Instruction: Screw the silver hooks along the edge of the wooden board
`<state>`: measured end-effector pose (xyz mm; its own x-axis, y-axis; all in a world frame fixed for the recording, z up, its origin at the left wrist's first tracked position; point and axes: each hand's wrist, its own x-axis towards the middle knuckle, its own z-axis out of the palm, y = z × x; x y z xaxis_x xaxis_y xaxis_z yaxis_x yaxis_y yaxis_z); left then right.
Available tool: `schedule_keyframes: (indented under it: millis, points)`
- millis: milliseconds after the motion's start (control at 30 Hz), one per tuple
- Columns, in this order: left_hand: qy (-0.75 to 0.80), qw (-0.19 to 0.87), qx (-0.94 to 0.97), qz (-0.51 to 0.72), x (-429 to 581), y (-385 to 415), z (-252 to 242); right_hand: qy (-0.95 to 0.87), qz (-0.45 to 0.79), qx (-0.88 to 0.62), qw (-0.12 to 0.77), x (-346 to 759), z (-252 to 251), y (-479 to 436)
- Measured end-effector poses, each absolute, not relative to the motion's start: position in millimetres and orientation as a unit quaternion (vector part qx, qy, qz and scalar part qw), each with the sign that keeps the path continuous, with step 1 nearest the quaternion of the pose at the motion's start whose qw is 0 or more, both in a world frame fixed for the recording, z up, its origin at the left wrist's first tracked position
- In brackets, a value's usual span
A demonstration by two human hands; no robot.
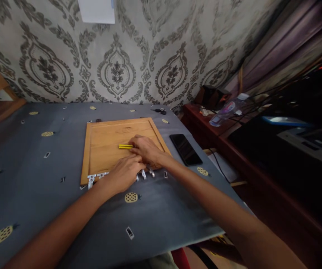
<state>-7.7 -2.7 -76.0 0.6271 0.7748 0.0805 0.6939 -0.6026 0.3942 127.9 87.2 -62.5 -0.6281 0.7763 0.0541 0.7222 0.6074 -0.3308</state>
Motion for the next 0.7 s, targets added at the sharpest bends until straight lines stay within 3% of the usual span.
schedule_keyframes:
  millis: [100,167,233,367,467,700]
  points:
    - [0.416,0.166,0.886,0.119,-7,-3,-75,-0.897,0.128,-0.418,0.065,123,-66,89]
    - [0.419,0.168,0.884,0.119,-7,-3,-75,-0.893,0.135,-0.42,0.094,128,-66,86]
    - [0.423,0.167,0.883,0.119,-7,-4,-75,-0.873,0.159,-0.425,0.177,138,-66,80]
    - [0.416,0.152,0.888,0.125,-7,-4,-75,-0.74,0.277,-0.425,0.442,165,-68,54]
    - [0.41,0.152,0.89,0.13,-7,-3,-75,-0.638,0.31,-0.426,0.562,178,-74,34]
    - [0.404,0.144,0.894,0.13,-8,-3,-76,-0.617,0.313,-0.422,0.586,178,-79,22]
